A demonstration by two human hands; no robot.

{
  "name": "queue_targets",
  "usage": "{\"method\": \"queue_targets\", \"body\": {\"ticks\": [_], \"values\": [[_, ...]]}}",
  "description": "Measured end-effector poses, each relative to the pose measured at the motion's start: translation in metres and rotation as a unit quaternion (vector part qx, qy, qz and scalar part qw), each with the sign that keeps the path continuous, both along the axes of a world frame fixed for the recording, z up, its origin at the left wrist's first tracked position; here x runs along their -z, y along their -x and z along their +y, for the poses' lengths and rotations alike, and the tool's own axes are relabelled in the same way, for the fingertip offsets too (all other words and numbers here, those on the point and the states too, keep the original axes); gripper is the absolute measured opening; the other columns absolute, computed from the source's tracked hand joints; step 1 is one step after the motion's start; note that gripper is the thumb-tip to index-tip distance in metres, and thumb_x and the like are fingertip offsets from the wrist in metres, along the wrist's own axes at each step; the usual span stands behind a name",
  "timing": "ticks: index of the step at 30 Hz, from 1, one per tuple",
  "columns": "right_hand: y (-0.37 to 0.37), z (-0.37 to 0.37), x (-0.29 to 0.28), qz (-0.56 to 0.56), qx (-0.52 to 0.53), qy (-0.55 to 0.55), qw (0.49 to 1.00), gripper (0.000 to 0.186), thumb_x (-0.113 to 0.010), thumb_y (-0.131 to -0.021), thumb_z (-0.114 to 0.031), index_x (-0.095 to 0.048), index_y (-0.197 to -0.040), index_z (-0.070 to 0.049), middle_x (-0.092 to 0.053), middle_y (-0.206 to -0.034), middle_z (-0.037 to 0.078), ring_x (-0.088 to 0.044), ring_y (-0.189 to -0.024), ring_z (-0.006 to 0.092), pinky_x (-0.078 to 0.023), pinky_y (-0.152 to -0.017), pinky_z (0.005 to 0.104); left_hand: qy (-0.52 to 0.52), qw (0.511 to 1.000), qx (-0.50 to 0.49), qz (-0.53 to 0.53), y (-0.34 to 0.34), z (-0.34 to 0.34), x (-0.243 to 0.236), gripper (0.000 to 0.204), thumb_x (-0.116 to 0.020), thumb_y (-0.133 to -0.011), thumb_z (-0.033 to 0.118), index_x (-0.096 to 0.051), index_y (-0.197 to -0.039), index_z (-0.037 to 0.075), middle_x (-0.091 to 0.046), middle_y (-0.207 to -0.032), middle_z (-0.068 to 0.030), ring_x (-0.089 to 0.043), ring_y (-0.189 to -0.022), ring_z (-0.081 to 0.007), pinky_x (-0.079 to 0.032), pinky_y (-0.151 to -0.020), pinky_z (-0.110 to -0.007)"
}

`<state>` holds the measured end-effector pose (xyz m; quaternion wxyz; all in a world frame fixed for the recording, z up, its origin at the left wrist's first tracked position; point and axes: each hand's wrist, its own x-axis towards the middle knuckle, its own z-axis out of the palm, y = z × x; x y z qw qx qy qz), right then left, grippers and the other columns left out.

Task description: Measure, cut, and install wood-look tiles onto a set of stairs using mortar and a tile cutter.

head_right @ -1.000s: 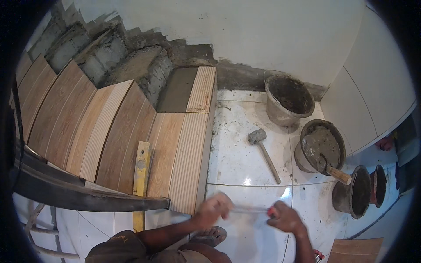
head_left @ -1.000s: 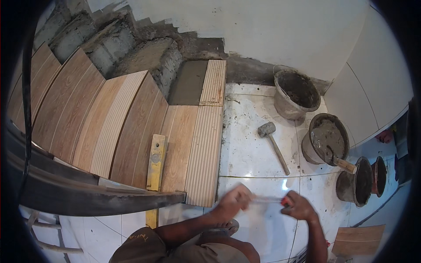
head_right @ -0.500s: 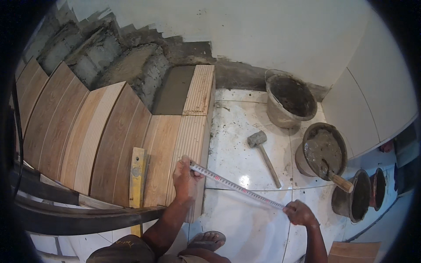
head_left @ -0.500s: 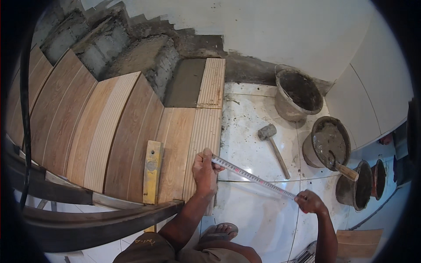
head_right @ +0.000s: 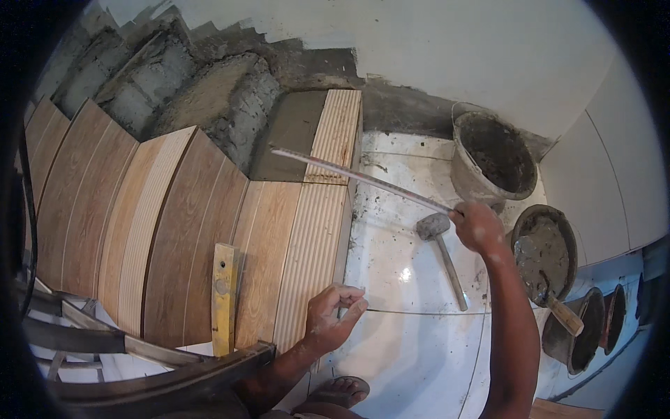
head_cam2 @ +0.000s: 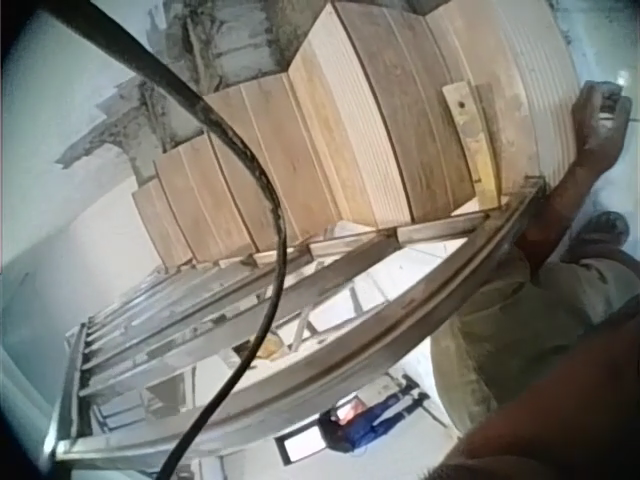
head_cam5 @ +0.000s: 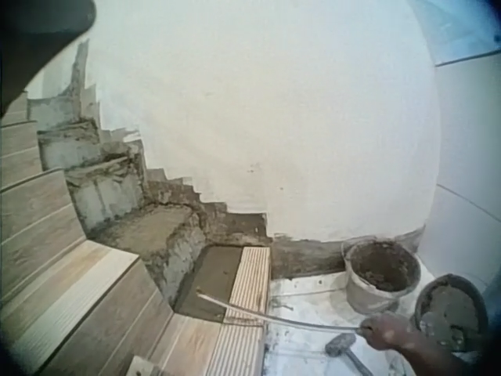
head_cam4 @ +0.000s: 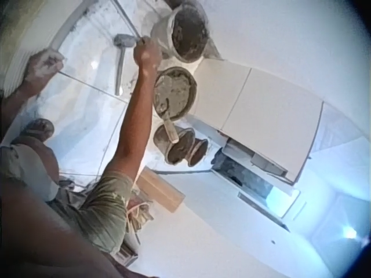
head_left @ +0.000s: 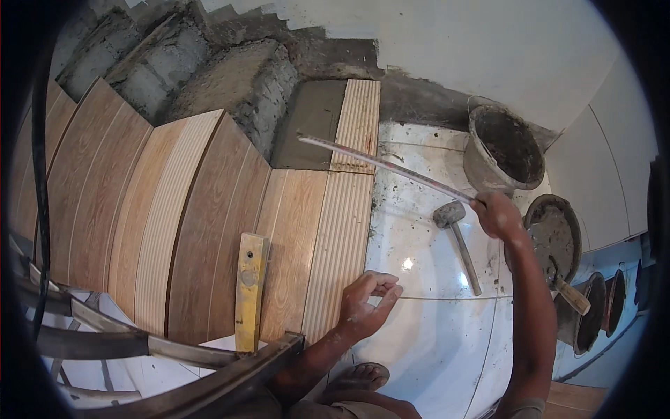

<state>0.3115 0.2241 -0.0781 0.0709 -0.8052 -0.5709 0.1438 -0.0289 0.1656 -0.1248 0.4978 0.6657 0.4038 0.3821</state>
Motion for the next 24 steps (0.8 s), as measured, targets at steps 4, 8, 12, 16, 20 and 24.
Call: {"method": "queue_targets", "body": {"ticks": [4,8,12,16,20,24], "values": [[0.022,0.049,-0.003,-0.025,-0.056,0.016,0.998,0.025,-0.065,-0.098,-0.031,-0.078,-0.100,-0.009,-0.074,-0.096,0.020,-0.070,-0.094,0.0430,-0.054,-0.083,0.0539,0.004,1.000,0.001,-0.008,0.002,0.002,0.000,0.017,-0.077,-0.092,0.007,-0.070,-0.107,0.001,-0.071,-0.097,-0.0110,-0.071,-0.087,-0.0168,-0.058,-0.078,-0.030],[0.039,0.078,-0.001,-0.037,-0.062,0.043,0.996,0.024,-0.066,-0.098,-0.030,-0.079,-0.101,-0.010,-0.075,-0.097,0.020,-0.071,-0.095,0.0414,-0.054,-0.086,0.0529,-0.006,1.000,0.013,-0.022,0.005,0.005,0.001,0.018,-0.078,-0.090,0.005,-0.070,-0.106,0.000,-0.071,-0.094,-0.0124,-0.071,-0.086,-0.0179,-0.057,-0.076,-0.031],[0.049,0.091,0.002,-0.063,-0.076,0.030,0.995,0.022,-0.067,-0.098,-0.028,-0.079,-0.099,-0.010,-0.074,-0.095,0.019,-0.071,-0.094,0.0413,-0.054,-0.085,0.0534,0.000,0.999,0.013,-0.049,0.004,0.005,0.000,0.018,-0.078,-0.090,0.004,-0.070,-0.106,0.000,-0.072,-0.094,-0.0131,-0.071,-0.084,-0.0178,-0.057,-0.075,-0.031],[0.048,0.097,0.003,-0.059,-0.087,0.031,0.994,0.021,-0.067,-0.097,-0.027,-0.078,-0.098,-0.010,-0.074,-0.094,0.019,-0.071,-0.091,0.0419,-0.055,-0.082,0.0535,0.000,0.998,0.029,-0.059,0.005,0.007,0.000,0.017,-0.077,-0.091,0.003,-0.069,-0.106,0.000,-0.071,-0.094,-0.0131,-0.071,-0.082,-0.0182,-0.057,-0.072,-0.030],[0.045,0.100,0.002,-0.068,-0.105,0.032,0.992,0.021,-0.068,-0.097,-0.027,-0.078,-0.098,-0.009,-0.073,-0.093,0.020,-0.070,-0.089,0.0429,-0.054,-0.080,0.0537,-0.004,0.997,0.030,-0.071,0.004,0.008,0.000,0.017,-0.076,-0.091,0.001,-0.069,-0.106,-0.001,-0.069,-0.091,-0.0119,-0.070,-0.080,-0.0182,-0.057,-0.070,-0.030],[0.046,0.099,-0.001,-0.074,-0.103,0.024,0.992,0.021,-0.068,-0.097,-0.027,-0.077,-0.099,-0.008,-0.073,-0.093,0.021,-0.070,-0.089,0.0434,-0.054,-0.079,0.0542,-0.010,0.996,0.031,-0.079,0.004,0.009,0.000,0.017,-0.076,-0.091,0.000,-0.069,-0.106,-0.001,-0.069,-0.090,-0.0115,-0.070,-0.079,-0.0183,-0.056,-0.070,-0.030]]}}
